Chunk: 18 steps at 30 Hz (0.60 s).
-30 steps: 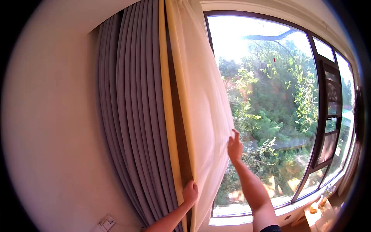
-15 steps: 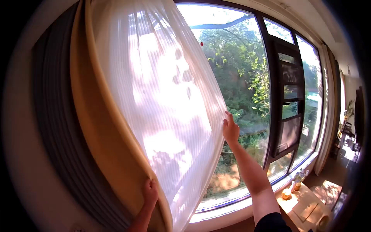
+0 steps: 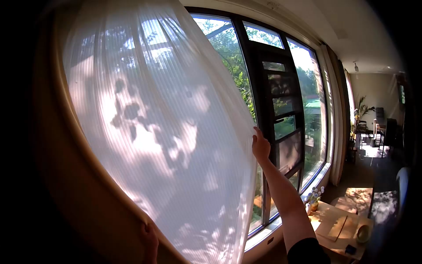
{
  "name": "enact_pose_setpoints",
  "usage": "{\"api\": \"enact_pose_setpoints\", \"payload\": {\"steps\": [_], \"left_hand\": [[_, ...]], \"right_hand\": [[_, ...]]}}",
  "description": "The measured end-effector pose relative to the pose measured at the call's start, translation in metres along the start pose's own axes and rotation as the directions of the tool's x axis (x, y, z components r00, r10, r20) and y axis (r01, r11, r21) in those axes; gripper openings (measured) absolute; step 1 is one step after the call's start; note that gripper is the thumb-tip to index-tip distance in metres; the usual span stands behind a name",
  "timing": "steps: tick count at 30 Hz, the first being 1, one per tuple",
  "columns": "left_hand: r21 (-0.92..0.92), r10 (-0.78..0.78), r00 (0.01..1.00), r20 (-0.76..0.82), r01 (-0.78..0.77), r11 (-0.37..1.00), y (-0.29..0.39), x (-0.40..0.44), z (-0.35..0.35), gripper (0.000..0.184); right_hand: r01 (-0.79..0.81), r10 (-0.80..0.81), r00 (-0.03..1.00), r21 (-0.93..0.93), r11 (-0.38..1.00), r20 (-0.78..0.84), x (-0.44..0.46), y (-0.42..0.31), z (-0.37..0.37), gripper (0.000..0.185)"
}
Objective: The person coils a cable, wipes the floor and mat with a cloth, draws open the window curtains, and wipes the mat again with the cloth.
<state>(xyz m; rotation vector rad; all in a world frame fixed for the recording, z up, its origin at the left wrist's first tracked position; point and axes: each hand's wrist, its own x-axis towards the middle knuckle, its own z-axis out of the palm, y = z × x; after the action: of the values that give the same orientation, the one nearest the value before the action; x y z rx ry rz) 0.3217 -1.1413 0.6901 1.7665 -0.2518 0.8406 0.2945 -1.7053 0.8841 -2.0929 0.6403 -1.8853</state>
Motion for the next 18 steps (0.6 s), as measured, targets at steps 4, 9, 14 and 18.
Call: {"api": "enact_pose_setpoints", "payload": {"steps": [4,9,14,18], "left_hand": [[0.0,0.042,0.998,0.051,-0.042,0.999,0.009,0.003,0.023,0.031],[-0.094,0.122,0.984,0.129,-0.11,0.99,-0.001,-0.002,0.08,0.03],[-0.153,0.245,0.928,0.281,-0.209,0.966,0.053,-0.017,0.152,0.021],[-0.185,0.402,0.832,0.383,-0.358,0.915,0.091,-0.023,0.23,0.015]], "right_hand": [[-0.063,0.064,0.998,-0.11,0.992,0.006,0.025,0.048,-0.012,0.043],[-0.089,0.081,0.996,-0.232,0.969,-0.045,0.054,0.098,-0.012,0.041],[-0.027,0.03,0.999,-0.123,0.992,0.026,0.048,0.095,-0.02,0.041],[0.061,-0.056,0.996,-0.073,0.995,0.064,0.058,0.118,-0.004,0.042]]}}
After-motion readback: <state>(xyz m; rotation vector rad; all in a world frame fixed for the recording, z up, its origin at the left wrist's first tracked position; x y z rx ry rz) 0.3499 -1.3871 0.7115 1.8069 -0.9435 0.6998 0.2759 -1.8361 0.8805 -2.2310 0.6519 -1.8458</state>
